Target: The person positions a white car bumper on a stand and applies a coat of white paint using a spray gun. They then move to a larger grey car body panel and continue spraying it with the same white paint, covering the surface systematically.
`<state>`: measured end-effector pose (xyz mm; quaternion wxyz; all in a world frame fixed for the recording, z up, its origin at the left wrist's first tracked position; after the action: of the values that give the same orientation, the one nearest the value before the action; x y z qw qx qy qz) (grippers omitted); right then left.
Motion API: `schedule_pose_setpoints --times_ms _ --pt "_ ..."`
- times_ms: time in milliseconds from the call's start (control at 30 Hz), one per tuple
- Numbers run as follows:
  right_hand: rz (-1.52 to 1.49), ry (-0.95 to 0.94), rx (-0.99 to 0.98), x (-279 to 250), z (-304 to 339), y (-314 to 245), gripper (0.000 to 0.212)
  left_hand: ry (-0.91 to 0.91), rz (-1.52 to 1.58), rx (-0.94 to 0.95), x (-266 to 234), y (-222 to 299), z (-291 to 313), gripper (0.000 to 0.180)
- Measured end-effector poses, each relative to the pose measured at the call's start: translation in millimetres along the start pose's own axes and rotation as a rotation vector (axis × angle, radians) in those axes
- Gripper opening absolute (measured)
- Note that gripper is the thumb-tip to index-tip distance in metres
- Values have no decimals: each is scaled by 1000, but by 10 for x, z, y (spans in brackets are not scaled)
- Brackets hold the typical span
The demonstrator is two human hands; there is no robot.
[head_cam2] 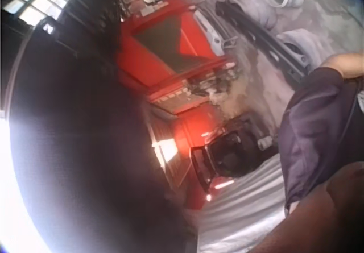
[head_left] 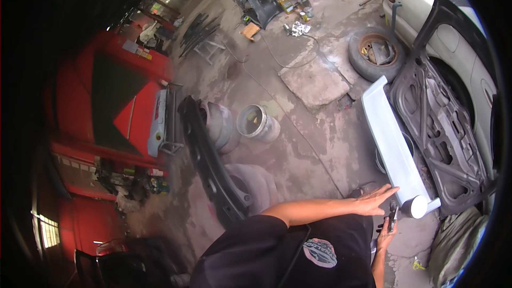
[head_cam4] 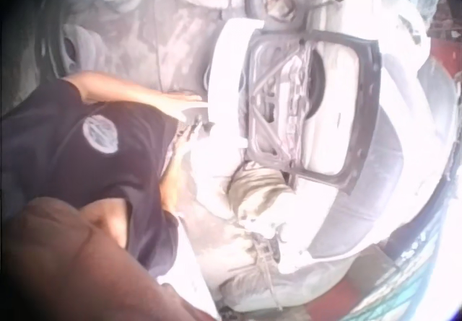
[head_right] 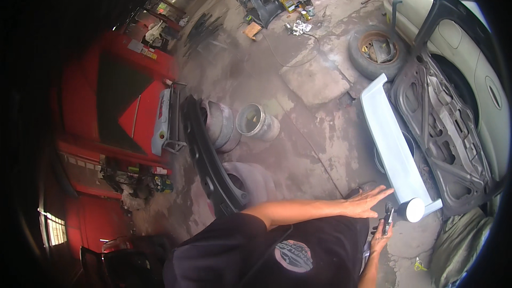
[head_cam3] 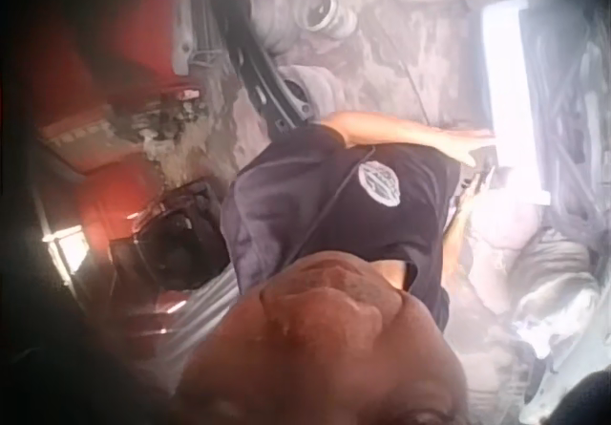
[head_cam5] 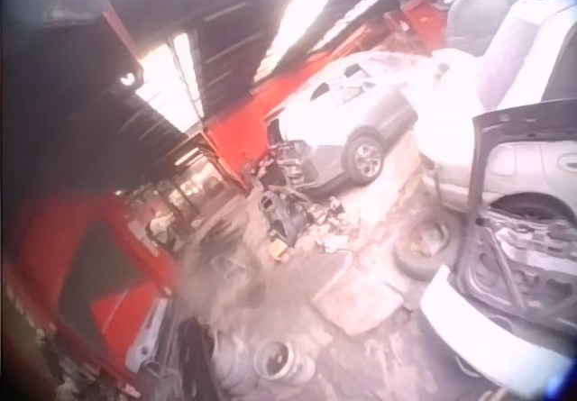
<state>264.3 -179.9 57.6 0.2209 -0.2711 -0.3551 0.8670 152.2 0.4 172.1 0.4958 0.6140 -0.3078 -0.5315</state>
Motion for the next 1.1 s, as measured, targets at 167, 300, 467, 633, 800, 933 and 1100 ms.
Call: schedule_pose_setpoints --times_ms 167,300,467,633,800,933,1100 --pt "-200 334 272 -152 -551 670 39 -361 -225 -203 -349 -1148 619 69" --pt "41 740 98 -565 -643 397 34 -325 -378 -287 -763 -1856 1149 60" --pt "-86 778 394 -537 -702 423 35 -463 -504 -461 -1079 -1760 1034 60" --pt "-158 773 426 129 -890 448 44 -778 -515 -464 -1241 -2281 910 61" --pt "-407 488 464 864 -1207 -106 56 -910 -565 -438 -1787 -2800 790 64" --pt "-193 589 413 802 -1478 -324 56 -887 -483 -445 -2114 -3086 868 67" --pt "-188 728 520 -123 -1482 -102 43 -1035 -612 -459 -2041 -3158 908 71"
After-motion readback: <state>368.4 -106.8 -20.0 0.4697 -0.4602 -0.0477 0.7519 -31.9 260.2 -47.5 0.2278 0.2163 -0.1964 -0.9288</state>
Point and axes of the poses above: each hand's wrist, its own z-axis away from the middle knuckle, its own x-axis out of the palm, y = z × x, the point moved 8 cm from there along -z, towards the middle knuckle, and after that the axes turned 15 degrees about x, right-handed, at the moved point
